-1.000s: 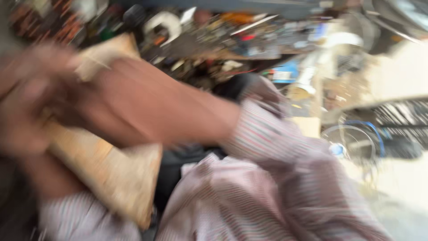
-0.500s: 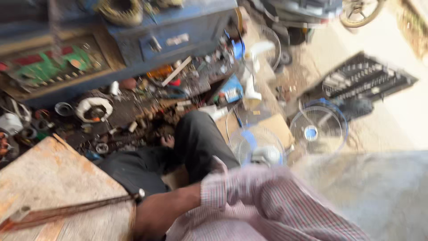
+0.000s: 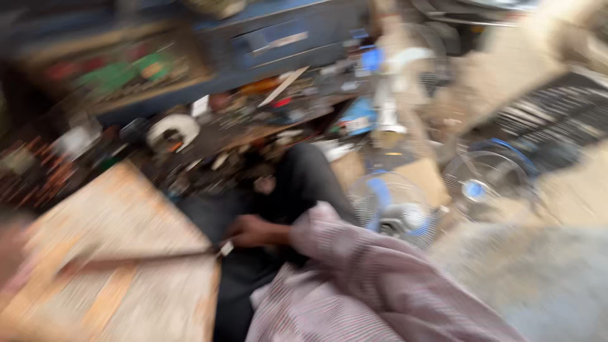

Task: The person sits holding a wooden board with two pegs on their lap and winds copper magnet wire back and forth between the pegs, building up a wire bundle. They repeatedly loop the wire by hand, guiding and tightening the strands until a thick coil of wire spans the board.

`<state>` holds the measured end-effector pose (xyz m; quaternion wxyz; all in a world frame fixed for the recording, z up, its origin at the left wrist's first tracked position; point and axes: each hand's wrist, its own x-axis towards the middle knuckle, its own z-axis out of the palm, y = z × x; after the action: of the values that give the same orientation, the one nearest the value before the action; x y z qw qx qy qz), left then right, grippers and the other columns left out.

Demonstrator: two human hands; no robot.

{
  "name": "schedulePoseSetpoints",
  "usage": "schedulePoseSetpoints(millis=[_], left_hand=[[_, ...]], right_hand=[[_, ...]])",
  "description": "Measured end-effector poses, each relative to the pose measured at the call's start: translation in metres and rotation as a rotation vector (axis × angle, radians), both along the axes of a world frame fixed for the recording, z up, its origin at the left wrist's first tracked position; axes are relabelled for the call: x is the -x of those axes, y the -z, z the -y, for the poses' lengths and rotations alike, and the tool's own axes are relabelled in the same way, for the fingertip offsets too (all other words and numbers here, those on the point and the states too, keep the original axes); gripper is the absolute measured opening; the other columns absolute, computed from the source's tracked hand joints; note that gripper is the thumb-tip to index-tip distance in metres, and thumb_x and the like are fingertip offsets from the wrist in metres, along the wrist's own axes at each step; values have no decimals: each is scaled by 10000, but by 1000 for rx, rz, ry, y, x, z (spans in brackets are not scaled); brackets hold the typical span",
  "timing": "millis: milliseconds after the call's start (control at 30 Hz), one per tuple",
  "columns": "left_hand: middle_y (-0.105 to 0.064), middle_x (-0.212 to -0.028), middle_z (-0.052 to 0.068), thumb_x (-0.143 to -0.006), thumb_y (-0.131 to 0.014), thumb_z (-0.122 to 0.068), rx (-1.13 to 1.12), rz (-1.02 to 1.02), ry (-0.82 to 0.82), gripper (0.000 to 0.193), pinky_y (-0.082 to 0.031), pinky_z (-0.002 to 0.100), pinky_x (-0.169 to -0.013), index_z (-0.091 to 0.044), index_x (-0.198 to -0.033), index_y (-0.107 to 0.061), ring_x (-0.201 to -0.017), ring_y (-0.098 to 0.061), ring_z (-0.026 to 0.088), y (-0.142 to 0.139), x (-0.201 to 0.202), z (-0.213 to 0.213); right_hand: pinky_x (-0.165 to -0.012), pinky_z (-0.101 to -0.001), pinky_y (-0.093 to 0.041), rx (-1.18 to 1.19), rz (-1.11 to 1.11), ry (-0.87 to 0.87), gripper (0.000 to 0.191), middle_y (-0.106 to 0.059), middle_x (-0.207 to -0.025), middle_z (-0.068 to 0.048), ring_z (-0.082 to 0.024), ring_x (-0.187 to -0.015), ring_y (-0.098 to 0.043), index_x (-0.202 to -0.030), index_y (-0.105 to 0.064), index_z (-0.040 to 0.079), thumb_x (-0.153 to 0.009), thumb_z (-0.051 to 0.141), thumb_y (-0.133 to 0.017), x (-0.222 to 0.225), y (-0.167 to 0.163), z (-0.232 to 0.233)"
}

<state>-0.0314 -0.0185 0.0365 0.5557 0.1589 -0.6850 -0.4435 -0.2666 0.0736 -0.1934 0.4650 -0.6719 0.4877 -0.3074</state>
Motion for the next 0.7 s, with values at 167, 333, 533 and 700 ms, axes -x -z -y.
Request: schedulePoseSetpoints(millis=[167,333,533,700], left_hand=[[-581,-723,134,-966,-543,-182,22,-41,-23,333,-428,326,-598,-30,-673,-501,-587,-476,158,30,-45,-6],[-578,-718,130,-952,-544,-182,17,-65,34,332,-419,323,-585,-31,-660,-496,-577,-462,149,28,-23,-11],[-543,-662,107,-1025,-585,-166,-6,-156,52,396,-356,306,-589,7,-680,-497,-576,-460,162,19,-28,-20],[-543,-664,91,-1013,-579,-184,-32,-173,39,368,-397,300,-573,-22,-691,-500,-548,-490,145,36,-38,-8]], right_hand=[[-724,-414,-554,29,-147,-598,205,-758,-943,-112,-291,-822,-723,-1000,-771,94,-908,249,-673,-20,-80,-43],[-685,-440,-515,1007,-142,-400,158,-672,-850,-120,-310,-800,-663,-911,-717,37,-821,149,-784,-24,-232,66],[-699,-353,-555,288,-158,-220,214,-726,-846,-141,-217,-753,-682,-957,-782,24,-994,227,-729,-13,-52,67],[-715,-392,-563,-322,123,72,176,-769,-885,-155,-216,-749,-716,-1006,-795,14,-996,177,-729,-19,40,-32]])
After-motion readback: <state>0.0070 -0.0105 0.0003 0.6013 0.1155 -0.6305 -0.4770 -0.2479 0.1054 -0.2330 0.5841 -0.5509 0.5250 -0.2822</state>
